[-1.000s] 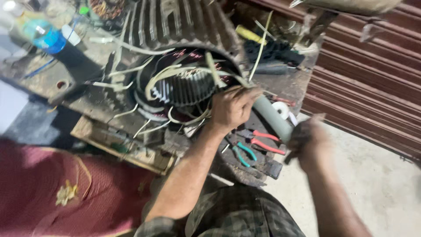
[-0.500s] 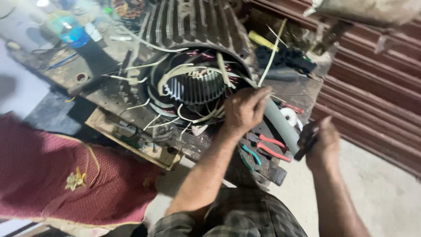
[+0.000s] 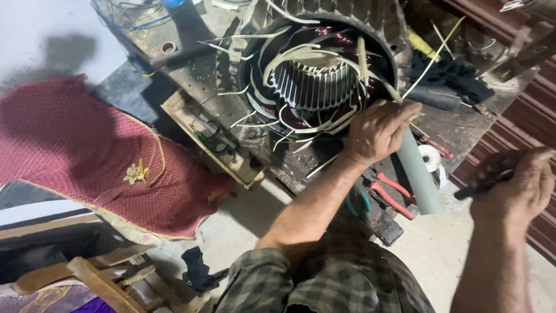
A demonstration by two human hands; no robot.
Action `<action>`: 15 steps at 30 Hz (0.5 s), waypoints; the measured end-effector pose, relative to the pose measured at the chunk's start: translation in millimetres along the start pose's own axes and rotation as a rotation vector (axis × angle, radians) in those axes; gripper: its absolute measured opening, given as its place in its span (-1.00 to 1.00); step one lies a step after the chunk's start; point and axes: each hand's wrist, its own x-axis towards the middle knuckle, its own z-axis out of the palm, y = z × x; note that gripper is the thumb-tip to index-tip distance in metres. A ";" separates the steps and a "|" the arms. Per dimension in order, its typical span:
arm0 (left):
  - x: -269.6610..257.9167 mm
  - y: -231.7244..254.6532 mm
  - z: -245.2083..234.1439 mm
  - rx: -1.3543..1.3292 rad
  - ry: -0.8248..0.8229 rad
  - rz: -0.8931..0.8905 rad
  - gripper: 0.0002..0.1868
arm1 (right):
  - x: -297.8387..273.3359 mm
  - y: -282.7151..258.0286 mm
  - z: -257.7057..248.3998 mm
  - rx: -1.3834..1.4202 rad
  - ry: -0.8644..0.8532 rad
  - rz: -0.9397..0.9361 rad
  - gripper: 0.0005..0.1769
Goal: The person works on an electrical motor stator, using pliers and a hammer to adjust and secure copper windings. They repeatedly tap the windings and manipulate the wires with pliers to ensure proper alignment.
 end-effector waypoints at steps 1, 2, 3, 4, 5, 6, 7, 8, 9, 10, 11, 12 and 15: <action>-2.2 3.2 0.2 -0.010 0.010 -0.009 -0.76 | -3.1 3.6 -8.2 0.010 -0.034 0.003 -0.46; -0.7 6.5 2.1 -0.001 0.020 -0.032 -0.75 | -5.9 12.1 -11.2 -0.066 -0.005 0.092 -0.47; 1.6 9.8 3.5 0.008 0.030 -0.055 -0.74 | -8.0 16.7 -15.5 -0.139 0.023 0.181 -0.48; 5.2 12.4 5.4 0.014 0.039 -0.077 -0.73 | -10.1 25.2 -14.9 -0.222 -0.014 0.220 -0.59; 8.3 15.0 6.4 0.003 0.038 -0.071 -0.73 | -14.4 33.3 -12.0 -0.304 -0.051 0.259 -0.67; 8.3 17.7 3.2 -0.002 0.034 -0.071 -0.73 | -18.7 40.0 -7.6 -0.209 -0.090 0.242 -0.68; 8.4 19.9 -0.5 -0.007 0.031 -0.071 -0.73 | -21.8 44.6 -3.2 -0.114 -0.129 0.225 -0.68; 8.6 22.6 -3.3 -0.020 0.030 -0.091 -0.73 | -25.1 47.0 0.3 -0.177 -0.139 0.228 -0.64; 9.4 25.5 -6.6 -0.033 0.030 -0.111 -0.73 | -27.7 50.5 6.1 -0.239 -0.148 0.231 -0.60; 13.1 28.2 -9.6 -0.050 0.030 -0.125 -0.73 | -27.3 49.1 8.8 -0.302 -0.153 0.227 -0.55; 17.1 32.2 -14.4 -0.007 0.003 -0.121 -0.73 | -25.6 46.3 10.1 -0.280 -0.158 0.239 -0.53; 24.2 35.7 -19.8 0.035 -0.022 -0.111 -0.73 | -20.3 43.0 10.5 -0.256 -0.162 0.245 -0.52; 63.2 37.3 -38.4 0.230 -0.459 -0.207 -0.78 | -8.8 43.9 9.9 -0.280 -0.258 0.070 -0.56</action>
